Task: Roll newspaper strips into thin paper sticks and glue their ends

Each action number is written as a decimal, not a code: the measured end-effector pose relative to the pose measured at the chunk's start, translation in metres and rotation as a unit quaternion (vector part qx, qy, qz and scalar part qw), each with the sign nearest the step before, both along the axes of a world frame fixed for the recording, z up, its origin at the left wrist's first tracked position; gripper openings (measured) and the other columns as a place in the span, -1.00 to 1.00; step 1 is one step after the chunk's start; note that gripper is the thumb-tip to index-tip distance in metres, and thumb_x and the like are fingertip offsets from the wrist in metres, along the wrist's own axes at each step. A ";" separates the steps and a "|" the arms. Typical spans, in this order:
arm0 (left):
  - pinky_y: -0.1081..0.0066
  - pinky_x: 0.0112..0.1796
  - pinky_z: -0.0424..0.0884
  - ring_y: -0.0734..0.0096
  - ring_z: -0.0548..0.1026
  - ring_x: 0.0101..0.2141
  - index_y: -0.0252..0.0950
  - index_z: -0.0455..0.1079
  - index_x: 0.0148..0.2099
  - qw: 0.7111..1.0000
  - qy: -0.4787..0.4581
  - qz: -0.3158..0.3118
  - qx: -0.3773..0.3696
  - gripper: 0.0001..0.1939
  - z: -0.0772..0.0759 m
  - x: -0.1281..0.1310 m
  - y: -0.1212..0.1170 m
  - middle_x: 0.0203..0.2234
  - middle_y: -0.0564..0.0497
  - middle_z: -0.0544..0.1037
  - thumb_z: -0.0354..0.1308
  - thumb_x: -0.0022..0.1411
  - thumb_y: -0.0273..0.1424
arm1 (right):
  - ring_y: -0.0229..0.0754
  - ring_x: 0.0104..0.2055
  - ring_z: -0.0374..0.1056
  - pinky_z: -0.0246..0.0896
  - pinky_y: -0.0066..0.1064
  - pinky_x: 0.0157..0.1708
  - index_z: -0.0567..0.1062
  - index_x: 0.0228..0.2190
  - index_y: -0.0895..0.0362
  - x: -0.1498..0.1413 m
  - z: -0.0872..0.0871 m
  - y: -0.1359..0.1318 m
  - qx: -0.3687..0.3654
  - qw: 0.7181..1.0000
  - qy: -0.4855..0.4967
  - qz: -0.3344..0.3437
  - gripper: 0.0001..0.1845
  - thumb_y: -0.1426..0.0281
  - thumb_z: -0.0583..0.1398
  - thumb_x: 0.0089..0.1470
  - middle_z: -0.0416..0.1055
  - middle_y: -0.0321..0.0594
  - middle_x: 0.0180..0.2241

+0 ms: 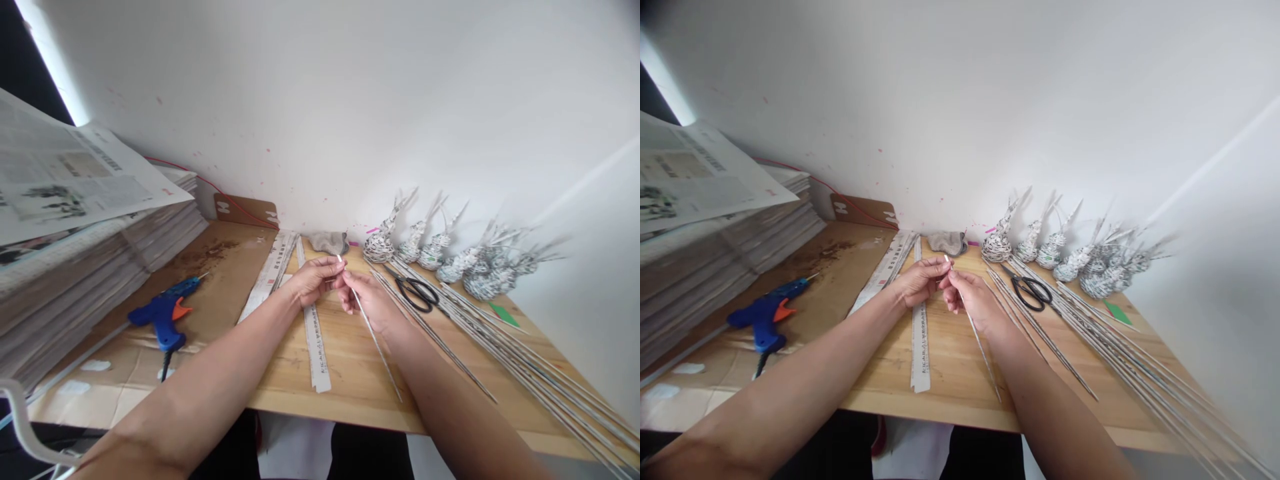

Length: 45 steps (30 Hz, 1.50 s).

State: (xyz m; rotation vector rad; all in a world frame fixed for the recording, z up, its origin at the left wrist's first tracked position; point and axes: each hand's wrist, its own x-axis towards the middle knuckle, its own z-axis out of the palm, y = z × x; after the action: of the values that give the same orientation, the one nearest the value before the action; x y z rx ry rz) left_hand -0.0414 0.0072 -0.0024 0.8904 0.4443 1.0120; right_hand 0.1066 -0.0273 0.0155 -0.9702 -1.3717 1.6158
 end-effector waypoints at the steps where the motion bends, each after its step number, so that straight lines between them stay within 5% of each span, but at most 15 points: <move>1: 0.47 -0.47 0.34 0.52 0.37 -0.61 -0.37 0.38 -0.31 1.000 0.002 -0.004 0.004 -0.75 0.000 0.000 0.000 -0.65 0.09 0.38 0.30 0.03 -0.31 | -0.36 -0.65 0.16 -0.02 -0.50 -0.65 0.41 -0.47 0.16 0.000 0.000 0.000 -0.009 1.000 0.013 0.011 -0.64 0.11 0.13 0.08 0.28 -0.35 -0.64; 9: 0.51 -0.42 0.33 0.52 0.42 -0.53 -0.39 0.42 -0.20 1.000 -0.010 -0.015 -0.005 -0.69 0.000 0.000 -0.001 -0.60 0.03 0.45 0.29 0.04 -0.29 | -0.35 -0.69 0.08 -0.13 -0.48 -0.66 0.35 -0.50 0.14 0.001 0.002 0.003 -0.147 0.971 0.160 0.095 -0.74 0.21 0.12 0.08 0.18 -0.39 -0.69; 13: 0.49 -0.42 0.35 0.49 0.45 -0.53 -0.39 0.41 -0.09 1.000 -0.006 -0.021 -0.020 -0.60 -0.001 0.000 -0.001 -0.60 0.03 0.47 0.30 0.04 -0.30 | -0.35 -0.69 0.07 -0.14 -0.48 -0.66 0.36 -0.50 0.15 0.002 0.001 0.004 -0.138 0.971 0.166 0.101 -0.74 0.23 0.10 0.11 0.20 -0.38 -0.70; 18: 0.48 -0.43 0.35 0.47 0.44 -0.55 -0.40 0.41 -0.24 1.000 -0.001 -0.021 -0.013 -0.69 0.000 0.001 -0.002 -0.62 0.01 0.47 0.31 0.02 -0.30 | -0.35 -0.68 0.08 -0.12 -0.48 -0.65 0.36 -0.52 0.15 0.003 0.000 0.003 -0.157 0.966 0.170 0.115 -0.71 0.22 0.09 0.11 0.20 -0.37 -0.70; 24: 0.47 -0.44 0.33 0.51 0.38 -0.59 -0.41 0.43 -0.20 1.000 0.024 0.009 -0.004 -0.64 -0.001 0.000 0.001 -0.67 0.07 0.41 0.32 0.00 -0.27 | -0.33 -0.67 0.16 -0.06 -0.49 -0.66 0.40 -0.50 0.17 0.002 -0.001 0.003 -0.088 0.992 0.079 0.053 -0.68 0.16 0.15 0.07 0.29 -0.33 -0.69; 38: 0.53 -0.48 0.27 0.53 0.38 -0.55 -0.42 0.43 -0.37 1.000 0.015 0.008 0.003 -0.70 0.001 0.001 -0.001 -0.60 0.02 0.42 0.33 -0.03 -0.26 | -0.33 -0.66 0.12 -0.07 -0.48 -0.66 0.40 -0.53 0.16 0.003 0.000 0.006 -0.122 0.977 0.161 0.072 -0.70 0.22 0.10 0.10 0.22 -0.35 -0.70; 45: 0.52 -0.46 0.29 0.53 0.37 -0.54 -0.42 0.44 -0.30 1.000 0.011 0.016 -0.007 -0.72 0.002 0.000 0.000 -0.57 0.00 0.43 0.33 -0.02 -0.32 | -0.33 -0.67 0.10 -0.10 -0.48 -0.66 0.38 -0.54 0.15 0.002 0.001 0.005 -0.130 0.977 0.157 0.061 -0.71 0.23 0.10 0.09 0.20 -0.35 -0.71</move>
State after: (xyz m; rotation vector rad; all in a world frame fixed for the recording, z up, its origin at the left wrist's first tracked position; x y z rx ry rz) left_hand -0.0414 0.0067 -0.0001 0.8849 0.4845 1.0292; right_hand 0.1090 -0.0219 0.0168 -0.7452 -1.0399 1.9814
